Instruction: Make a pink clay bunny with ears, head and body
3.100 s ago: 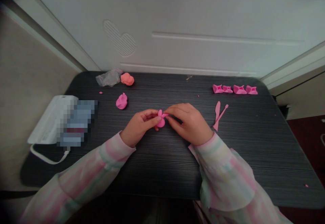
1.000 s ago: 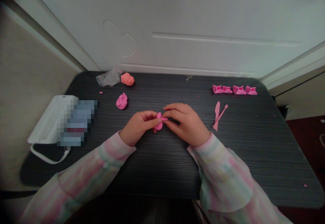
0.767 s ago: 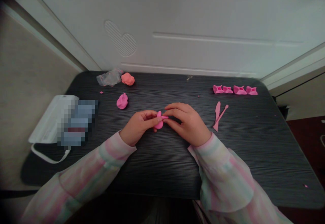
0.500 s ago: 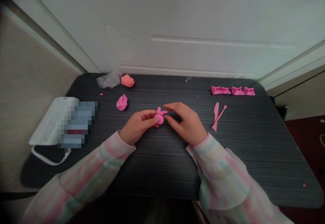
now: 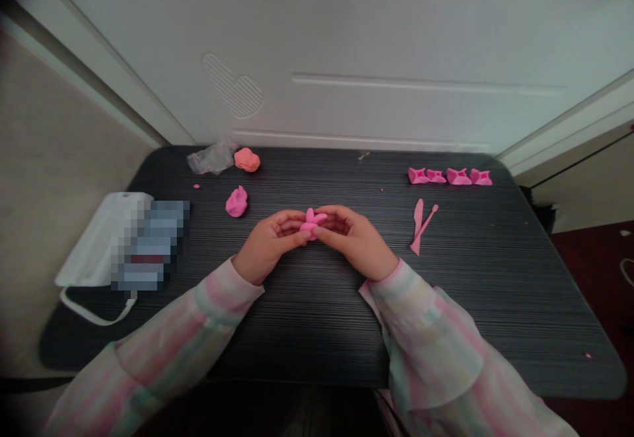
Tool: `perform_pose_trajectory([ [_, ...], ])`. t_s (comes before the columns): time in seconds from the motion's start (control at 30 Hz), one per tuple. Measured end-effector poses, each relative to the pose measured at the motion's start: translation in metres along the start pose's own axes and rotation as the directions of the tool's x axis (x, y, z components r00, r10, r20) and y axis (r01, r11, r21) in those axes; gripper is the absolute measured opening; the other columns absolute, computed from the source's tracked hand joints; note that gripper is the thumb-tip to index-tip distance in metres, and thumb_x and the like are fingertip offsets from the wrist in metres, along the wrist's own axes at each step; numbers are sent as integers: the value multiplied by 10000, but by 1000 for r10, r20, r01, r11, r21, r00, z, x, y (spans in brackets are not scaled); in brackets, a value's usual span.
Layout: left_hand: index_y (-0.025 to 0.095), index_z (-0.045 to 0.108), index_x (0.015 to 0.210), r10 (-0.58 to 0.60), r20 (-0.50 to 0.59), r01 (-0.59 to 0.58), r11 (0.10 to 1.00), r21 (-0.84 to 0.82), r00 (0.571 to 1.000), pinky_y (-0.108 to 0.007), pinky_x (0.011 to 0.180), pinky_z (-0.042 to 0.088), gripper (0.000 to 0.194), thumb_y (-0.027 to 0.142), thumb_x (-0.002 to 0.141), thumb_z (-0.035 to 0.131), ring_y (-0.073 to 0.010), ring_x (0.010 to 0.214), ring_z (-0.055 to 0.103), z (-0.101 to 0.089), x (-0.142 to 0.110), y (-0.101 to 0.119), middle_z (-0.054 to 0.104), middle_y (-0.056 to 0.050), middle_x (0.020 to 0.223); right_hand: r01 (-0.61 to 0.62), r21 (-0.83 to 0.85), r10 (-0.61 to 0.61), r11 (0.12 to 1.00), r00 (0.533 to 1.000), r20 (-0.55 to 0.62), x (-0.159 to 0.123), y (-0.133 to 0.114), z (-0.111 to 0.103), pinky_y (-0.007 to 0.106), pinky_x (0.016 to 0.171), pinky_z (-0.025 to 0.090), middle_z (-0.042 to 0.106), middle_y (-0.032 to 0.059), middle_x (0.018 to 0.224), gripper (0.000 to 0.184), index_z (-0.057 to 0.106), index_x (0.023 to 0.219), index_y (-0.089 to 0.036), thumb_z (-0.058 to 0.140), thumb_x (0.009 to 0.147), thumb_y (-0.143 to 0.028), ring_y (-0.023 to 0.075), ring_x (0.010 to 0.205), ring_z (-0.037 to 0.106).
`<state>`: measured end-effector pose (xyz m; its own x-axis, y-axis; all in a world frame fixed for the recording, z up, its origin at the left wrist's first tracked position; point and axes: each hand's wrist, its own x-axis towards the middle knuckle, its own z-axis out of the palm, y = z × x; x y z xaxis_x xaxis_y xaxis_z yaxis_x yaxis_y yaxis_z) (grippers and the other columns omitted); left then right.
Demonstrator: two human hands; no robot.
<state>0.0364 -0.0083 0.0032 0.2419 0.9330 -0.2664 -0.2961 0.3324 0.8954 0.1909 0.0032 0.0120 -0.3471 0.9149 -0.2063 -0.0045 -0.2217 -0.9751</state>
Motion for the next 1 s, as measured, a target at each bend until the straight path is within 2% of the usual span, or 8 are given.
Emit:
perform_pose_trajectory([
  [0.13, 133, 604, 782, 35, -40, -36, 999, -6, 999, -251, 745, 448, 227, 186, 583, 699, -89, 712, 597, 1, 0, 1, 671, -10, 783, -39, -52, 39, 998, 999, -10, 1, -1, 0, 224, 720, 446, 646, -20, 775, 151, 606, 802, -181, 649, 668, -237, 74, 704, 575],
  [0.3, 127, 620, 809, -15, -103, 13, 1000, -18, 995, -245, 670, 477, 230, 222, 608, 679, -87, 646, 593, 3, -1, 4, 660, -12, 738, -40, -130, 34, 991, 998, -46, -1, -5, 1, 216, 590, 412, 602, -30, 663, 129, 605, 745, -163, 625, 685, -276, 66, 581, 505],
  [0.47, 123, 654, 792, 4, -78, 3, 996, 90, 997, -237, 649, 483, 210, 254, 629, 665, -80, 609, 572, 1, -2, 6, 664, -21, 726, -15, -128, 11, 992, 999, -30, -1, -5, 5, 214, 607, 411, 610, -25, 701, 106, 599, 759, -164, 610, 698, -250, 62, 591, 506],
  [0.67, 126, 656, 790, 29, -72, -20, 991, 132, 997, -226, 636, 472, 199, 251, 635, 659, -73, 593, 559, 0, -2, 5, 657, -10, 704, -3, -146, -6, 989, 998, -62, -1, -5, 10, 209, 588, 403, 605, -29, 683, 77, 586, 732, -163, 595, 711, -236, 57, 569, 497],
  [0.87, 125, 637, 808, 30, -100, -25, 999, 48, 994, -235, 638, 469, 208, 234, 631, 652, -80, 600, 570, 0, -2, 5, 647, -2, 692, -11, -163, 3, 986, 999, -50, -2, -5, 10, 213, 600, 406, 588, -31, 668, 113, 573, 711, -160, 602, 709, -269, 60, 580, 498],
  [1.0, 132, 624, 749, 36, -113, -33, 999, 25, 993, -256, 670, 465, 186, 240, 606, 674, -87, 593, 572, -1, -1, 5, 638, 15, 652, -18, -167, 15, 986, 1000, -14, -3, -5, 10, 221, 598, 409, 566, -33, 652, 134, 563, 713, -161, 608, 703, -286, 64, 585, 498],
])
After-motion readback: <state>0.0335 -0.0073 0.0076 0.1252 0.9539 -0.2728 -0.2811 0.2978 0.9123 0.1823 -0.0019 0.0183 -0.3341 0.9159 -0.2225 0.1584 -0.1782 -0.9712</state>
